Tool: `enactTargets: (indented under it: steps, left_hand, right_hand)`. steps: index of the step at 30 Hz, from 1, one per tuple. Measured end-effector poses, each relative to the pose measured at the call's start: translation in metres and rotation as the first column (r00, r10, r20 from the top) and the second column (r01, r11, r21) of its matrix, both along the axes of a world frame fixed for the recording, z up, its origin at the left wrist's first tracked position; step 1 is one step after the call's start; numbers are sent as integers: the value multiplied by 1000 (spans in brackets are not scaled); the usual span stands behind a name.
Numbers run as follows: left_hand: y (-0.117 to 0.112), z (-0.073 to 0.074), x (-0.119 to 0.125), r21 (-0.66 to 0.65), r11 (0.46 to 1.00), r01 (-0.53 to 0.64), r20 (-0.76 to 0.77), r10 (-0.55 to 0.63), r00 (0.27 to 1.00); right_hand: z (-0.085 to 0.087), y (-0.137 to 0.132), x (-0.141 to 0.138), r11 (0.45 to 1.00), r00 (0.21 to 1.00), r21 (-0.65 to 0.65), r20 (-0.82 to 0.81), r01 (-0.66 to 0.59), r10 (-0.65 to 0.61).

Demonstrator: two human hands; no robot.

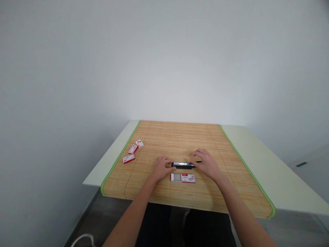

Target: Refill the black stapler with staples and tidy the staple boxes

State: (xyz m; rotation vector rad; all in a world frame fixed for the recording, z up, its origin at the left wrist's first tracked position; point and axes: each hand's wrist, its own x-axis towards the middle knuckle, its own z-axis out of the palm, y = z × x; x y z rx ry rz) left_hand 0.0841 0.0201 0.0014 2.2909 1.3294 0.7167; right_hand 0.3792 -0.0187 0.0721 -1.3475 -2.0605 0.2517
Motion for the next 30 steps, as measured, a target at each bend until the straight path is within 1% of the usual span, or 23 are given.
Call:
enactTargets:
  steps: [1, 3, 4, 6, 8, 10, 12, 14, 16, 18, 20, 23, 27, 29, 30]
  left_hand:
    - [0, 1, 0, -5, 1000, 9, 5, -9, 1000]
    - [0, 4, 1, -21, 1000, 21, 11, -21, 1000]
    - [0, 5, 1, -31, 999, 20, 9, -20, 1000]
    - [0, 7, 1, -51, 999, 15, -3, -15, 1000]
    - [1, 7, 1, -63, 998, 15, -15, -16, 1000]
    - [1, 7, 0, -59, 998, 20, -21, -22, 1000]
    - [2, 7, 0, -51, 998, 25, -26, -26, 999]
    - [2, 6, 0, -46, 999, 27, -28, -28, 999]
    - [1, 6, 1, -42, 999, 25, -27, -26, 999]
    - [1, 6, 1, -37, 999, 23, -24, -24, 999]
    - [1, 6, 1, -36, 999, 24, -20, -25, 999]
    - [0, 7, 1, -44, 999, 21, -19, -22, 1000]
    - [0, 7, 1, -44, 999, 19, -27, -20, 999]
    - [0, 7, 1, -39, 999, 18, -27, -19, 999]
    - [0, 7, 1, -36, 999, 18, -25, -19, 1000]
  right_hand:
    - [0, -5, 17, 998, 996, 6, -71, 57, -56]
    - [-6, -16, 48, 986, 959, -67, -233, 152, -164]
    - [-13, -23, 60, 976, 926, -146, -320, 160, -199]
    - [-28, -34, 75, 950, 847, -304, -488, 64, -213]
    - [-43, -41, 76, 919, 760, -389, -617, -69, -204]
    - [-54, -43, 70, 901, 697, -411, -687, -142, -204]
    - [-60, -40, 62, 895, 661, -418, -718, -157, -219]
    - [-62, -36, 56, 895, 628, -419, -740, -153, -239]
    - [-61, -33, 52, 900, 598, -409, -763, -152, -246]
    - [-58, -31, 49, 906, 583, -395, -776, -153, -240]
    - [-52, -30, 48, 910, 590, -383, -776, -156, -225]
    - [-38, -24, 43, 915, 642, -364, -747, -177, -173]
    - [-14, -8, 21, 899, 741, -346, -671, -267, -38]
    - [-5, 2, 3, 911, 810, -300, -584, -281, 57]
    - [-2, 7, -8, 921, 855, -272, -507, -279, 109]
